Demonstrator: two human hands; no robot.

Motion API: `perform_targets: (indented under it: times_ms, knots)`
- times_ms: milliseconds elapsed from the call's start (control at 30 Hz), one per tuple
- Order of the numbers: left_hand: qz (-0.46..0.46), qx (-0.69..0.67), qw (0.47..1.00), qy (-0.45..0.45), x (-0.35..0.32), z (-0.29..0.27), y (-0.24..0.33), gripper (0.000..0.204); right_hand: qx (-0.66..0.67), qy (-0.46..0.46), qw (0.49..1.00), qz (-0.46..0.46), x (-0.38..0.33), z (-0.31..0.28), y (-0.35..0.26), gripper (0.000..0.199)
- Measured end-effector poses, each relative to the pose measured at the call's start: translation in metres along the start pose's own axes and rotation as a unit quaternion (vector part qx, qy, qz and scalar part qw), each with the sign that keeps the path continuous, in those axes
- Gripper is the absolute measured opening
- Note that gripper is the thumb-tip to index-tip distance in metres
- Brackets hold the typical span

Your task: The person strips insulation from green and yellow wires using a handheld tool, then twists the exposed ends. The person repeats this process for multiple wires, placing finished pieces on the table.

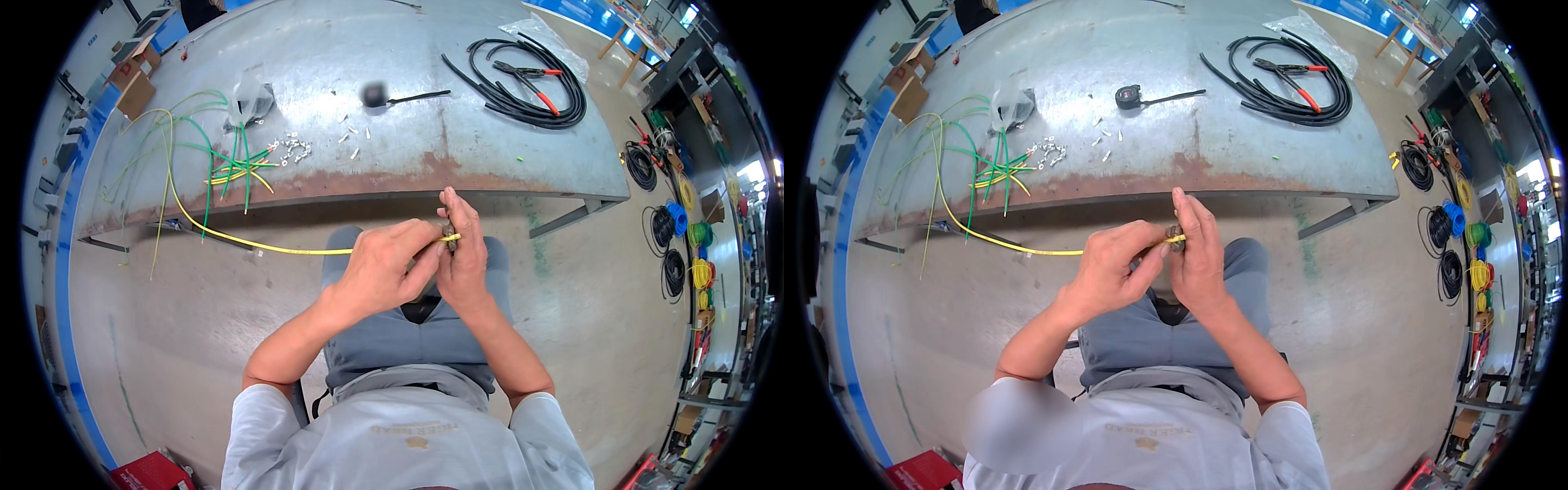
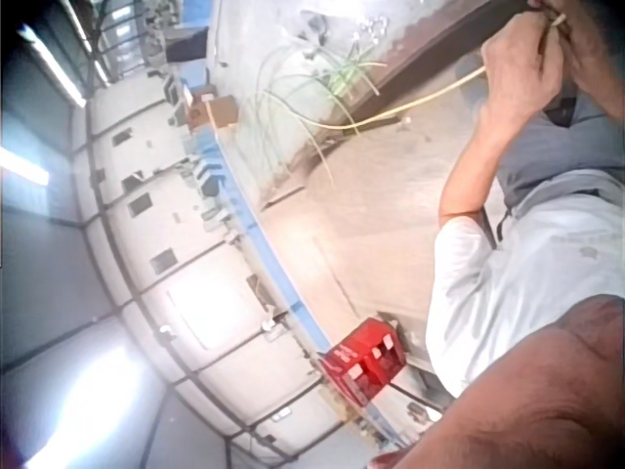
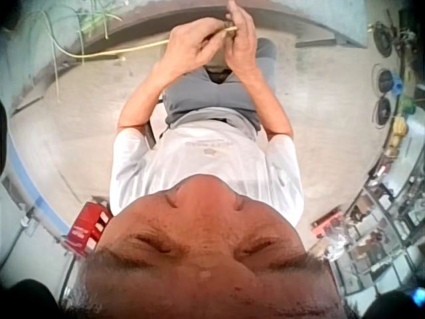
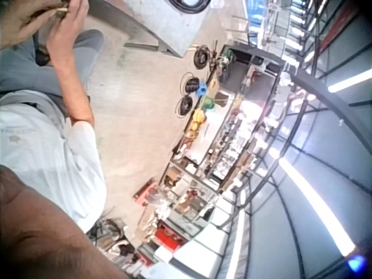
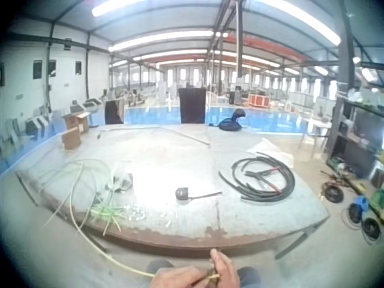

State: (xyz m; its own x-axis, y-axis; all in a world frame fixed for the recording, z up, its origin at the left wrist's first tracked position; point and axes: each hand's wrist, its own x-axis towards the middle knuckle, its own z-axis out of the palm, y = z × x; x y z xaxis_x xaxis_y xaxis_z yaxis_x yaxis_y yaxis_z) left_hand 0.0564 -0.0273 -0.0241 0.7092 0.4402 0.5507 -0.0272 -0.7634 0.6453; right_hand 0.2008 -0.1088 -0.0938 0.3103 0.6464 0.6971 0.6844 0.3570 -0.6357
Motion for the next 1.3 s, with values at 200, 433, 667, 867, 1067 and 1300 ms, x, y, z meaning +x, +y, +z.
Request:
perform_targets:
  times_ms: [200,433,667,867,1067,1300]
  knots:
    - [-0.007,0.008,1.0,-0.008,-0.001,-0.002,0.001,0.012,-0.069,0.003,0.998,0.006,0.004,-0.004,-0.006,0.073]
    - [-0.002,0.004,1.0,0.002,-0.003,-0.002,0.006,0.012,-0.194,0.036,0.978,-0.06,0.019,-0.011,-0.005,0.027]
    - [0.03,-0.002,1.0,0.002,-0.005,0.0,0.007,0.015,-0.072,0.025,0.996,-0.035,0.018,-0.005,0.007,0.024]
    - [0.023,0.065,0.998,0.014,-0.006,-0.003,0.016,0.016,-0.096,0.07,0.99,-0.079,0.031,-0.003,0.005,0.029]
    - [0.017,0.023,0.999,-0.018,0.007,-0.023,0.034,0.015,-0.074,0.108,0.978,-0.162,0.066,-0.005,-0.009,0.016]
    - [-0.082,-0.238,0.95,-0.183,0.035,-0.08,0.057,0.013,-0.073,0.14,0.928,-0.336,0.124,-0.013,-0.034,0.014]
